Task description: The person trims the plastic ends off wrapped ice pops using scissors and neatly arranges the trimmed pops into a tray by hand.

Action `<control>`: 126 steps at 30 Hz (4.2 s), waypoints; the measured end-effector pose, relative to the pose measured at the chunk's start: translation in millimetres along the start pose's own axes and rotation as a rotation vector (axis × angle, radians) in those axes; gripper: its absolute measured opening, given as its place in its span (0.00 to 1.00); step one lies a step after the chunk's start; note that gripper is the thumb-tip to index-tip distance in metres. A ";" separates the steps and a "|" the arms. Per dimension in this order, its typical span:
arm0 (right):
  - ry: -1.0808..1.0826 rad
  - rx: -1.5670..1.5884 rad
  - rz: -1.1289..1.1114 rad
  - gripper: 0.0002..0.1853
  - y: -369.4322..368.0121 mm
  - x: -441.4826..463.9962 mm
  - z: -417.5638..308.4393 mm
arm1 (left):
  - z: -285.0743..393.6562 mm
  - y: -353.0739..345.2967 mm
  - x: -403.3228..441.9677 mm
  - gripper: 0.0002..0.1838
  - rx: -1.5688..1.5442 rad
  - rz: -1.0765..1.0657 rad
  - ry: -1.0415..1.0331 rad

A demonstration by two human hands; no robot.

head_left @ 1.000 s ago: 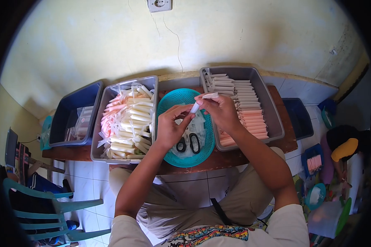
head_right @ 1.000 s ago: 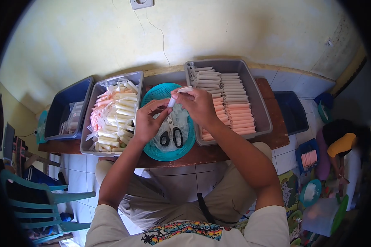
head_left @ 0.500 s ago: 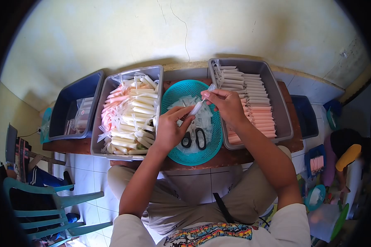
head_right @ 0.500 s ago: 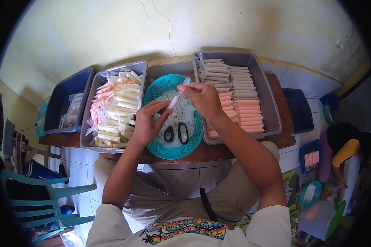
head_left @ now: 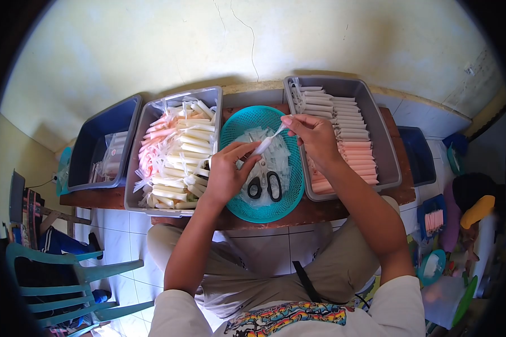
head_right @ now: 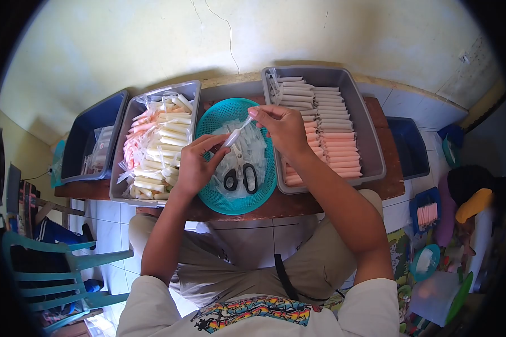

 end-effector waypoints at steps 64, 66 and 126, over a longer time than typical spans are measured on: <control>0.205 -0.662 -0.368 0.59 -53.2 -62.7 -1.0 | -16.4 41.9 -4.3 0.18 0.157 0.235 0.027; 0.167 -0.620 -0.368 0.58 -53.6 -61.6 -2.1 | -13.8 39.6 -4.2 0.17 0.144 0.200 0.028; 0.050 -0.899 -0.262 0.55 -78.3 -40.8 60.0 | -14.8 31.9 -2.8 0.24 0.190 0.216 -0.061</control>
Point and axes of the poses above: each hand's wrist, its own x-axis towards the middle knuckle, its own y-axis out of the back of the hand, z = x × y, the point moved 6 cm from there along x, towards the middle knuckle, and after that the axes turned 4 degrees about -y, right-handed, at the moved point
